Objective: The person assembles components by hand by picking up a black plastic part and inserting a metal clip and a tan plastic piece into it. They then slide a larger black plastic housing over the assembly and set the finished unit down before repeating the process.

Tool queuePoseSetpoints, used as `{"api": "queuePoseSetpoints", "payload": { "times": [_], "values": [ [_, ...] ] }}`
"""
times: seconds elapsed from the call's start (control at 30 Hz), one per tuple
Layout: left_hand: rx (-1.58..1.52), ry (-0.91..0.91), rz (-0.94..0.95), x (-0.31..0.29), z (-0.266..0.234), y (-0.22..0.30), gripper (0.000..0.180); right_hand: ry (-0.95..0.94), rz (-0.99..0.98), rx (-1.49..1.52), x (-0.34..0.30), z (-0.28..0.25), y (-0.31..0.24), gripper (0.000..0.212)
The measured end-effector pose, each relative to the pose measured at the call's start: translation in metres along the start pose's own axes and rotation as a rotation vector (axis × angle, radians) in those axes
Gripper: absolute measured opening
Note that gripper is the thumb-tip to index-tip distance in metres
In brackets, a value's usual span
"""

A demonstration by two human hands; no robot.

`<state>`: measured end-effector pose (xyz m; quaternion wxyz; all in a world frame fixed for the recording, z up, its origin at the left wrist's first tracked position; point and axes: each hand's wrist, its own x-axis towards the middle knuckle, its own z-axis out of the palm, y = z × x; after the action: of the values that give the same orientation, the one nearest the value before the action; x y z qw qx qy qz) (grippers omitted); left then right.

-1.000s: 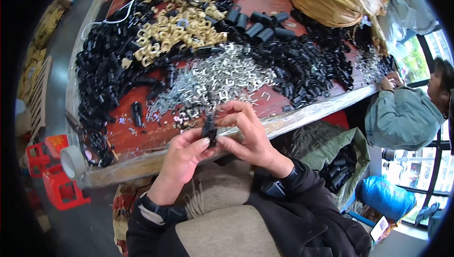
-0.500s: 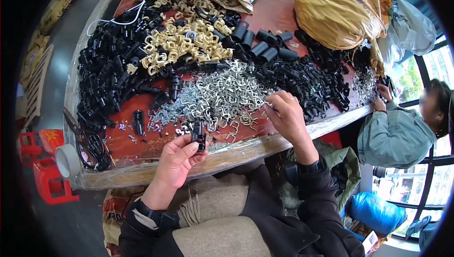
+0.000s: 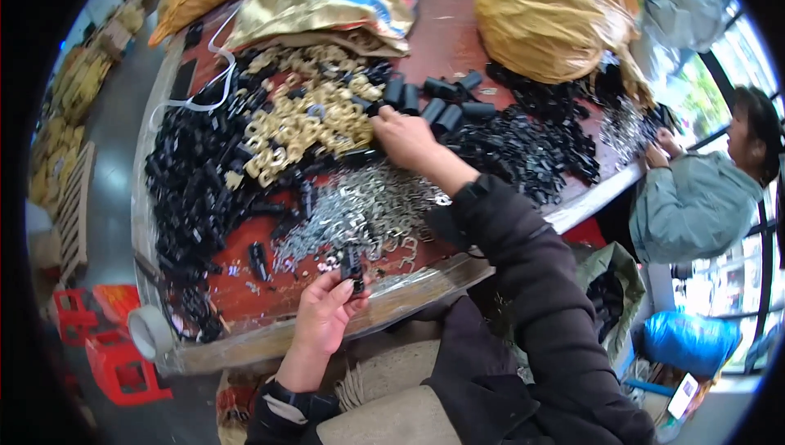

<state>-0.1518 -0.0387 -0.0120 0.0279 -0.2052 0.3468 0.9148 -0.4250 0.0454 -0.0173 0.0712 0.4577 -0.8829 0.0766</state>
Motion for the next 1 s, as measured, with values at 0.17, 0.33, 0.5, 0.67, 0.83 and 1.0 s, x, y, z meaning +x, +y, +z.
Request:
{"api": "queuePoseSetpoints", "payload": {
  "times": [0.17,0.33,0.5,0.67,0.83,1.0],
  "values": [
    [-0.01,0.024,0.04,-0.001,-0.002,-0.002,0.022,-0.024,0.065,0.003,0.001,0.005,-0.001,0.01],
    [0.011,-0.006,0.041,0.001,-0.012,-0.003,0.023,0.175,0.064,0.182,-0.016,-0.012,-0.009,0.015],
    [-0.007,-0.009,0.065,0.002,-0.009,-0.002,0.023,0.244,-0.098,0.392,-0.062,-0.029,-0.035,0.018],
    [-0.046,0.064,0.048,0.002,-0.014,-0.002,0.027,0.209,-0.255,0.844,-0.106,-0.042,-0.075,0.011],
    [-0.081,-0.02,0.075,-0.002,-0.013,-0.003,0.033,0.257,-0.213,1.111,-0.129,-0.035,-0.11,0.011],
    [-0.195,-0.196,0.075,0.003,-0.016,-0.011,0.037,0.213,-0.043,1.249,-0.141,-0.022,-0.118,0.01]
  ]
}}
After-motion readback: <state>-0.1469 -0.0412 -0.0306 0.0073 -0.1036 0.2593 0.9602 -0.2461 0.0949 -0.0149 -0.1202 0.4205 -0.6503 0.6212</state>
